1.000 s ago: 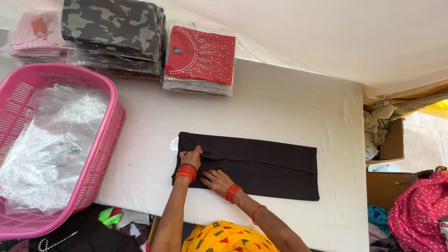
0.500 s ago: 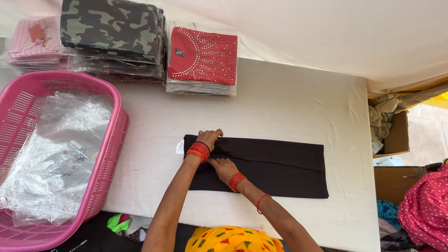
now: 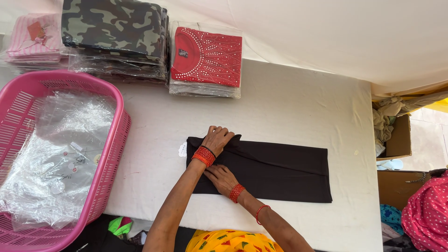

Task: The person folds a red t-shirt and a black t-shirt on a white table. They then place the folded red t-shirt into a clear plastic bag and set it aside. The black t-shirt is folded and left on the table.

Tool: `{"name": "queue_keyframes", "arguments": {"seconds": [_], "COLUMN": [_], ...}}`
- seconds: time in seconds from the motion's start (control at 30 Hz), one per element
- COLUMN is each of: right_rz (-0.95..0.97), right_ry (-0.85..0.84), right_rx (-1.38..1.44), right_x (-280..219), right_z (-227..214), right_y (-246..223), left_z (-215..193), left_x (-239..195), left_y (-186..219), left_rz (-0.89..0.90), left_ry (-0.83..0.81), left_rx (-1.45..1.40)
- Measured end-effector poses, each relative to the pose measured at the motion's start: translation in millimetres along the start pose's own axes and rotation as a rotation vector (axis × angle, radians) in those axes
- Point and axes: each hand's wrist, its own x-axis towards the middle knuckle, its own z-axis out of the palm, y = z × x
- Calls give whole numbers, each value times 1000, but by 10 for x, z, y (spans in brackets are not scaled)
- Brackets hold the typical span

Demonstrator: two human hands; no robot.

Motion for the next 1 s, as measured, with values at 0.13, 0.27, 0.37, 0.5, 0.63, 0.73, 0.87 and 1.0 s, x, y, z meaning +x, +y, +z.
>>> {"name": "queue_keyframes", "arguments": {"seconds": [0.13, 0.27, 0.37, 0.5, 0.63, 0.73, 0.87, 1.0], "right_rz": [206, 402, 456, 559, 645, 581, 284, 130], "right_ry": [-85, -421, -531, -429, -347, -220, -94, -318], "right_rx": [-91, -177, -121, -8, 41, -1, -66, 32], "right_x": [150, 399, 460, 377, 360, 316, 67, -80], "right_z": [409, 516, 496, 574, 451, 365, 296, 208], "right_y": [308, 544, 589, 630, 601, 522, 293, 166], "left_z": [53, 113, 123, 165, 159, 100, 131, 165], "left_x": [15, 20, 41, 54, 64, 56, -31, -162], "left_y": [-26, -47, -3, 2, 20, 35, 17, 62], "left_rz": [-27, -47, -50, -54, -69, -82, -117, -122], "left_ry": [-75, -124, -138, -148, -144, -138, -149, -149], "left_rx": [9, 25, 29, 19, 11, -1, -30, -107]}}
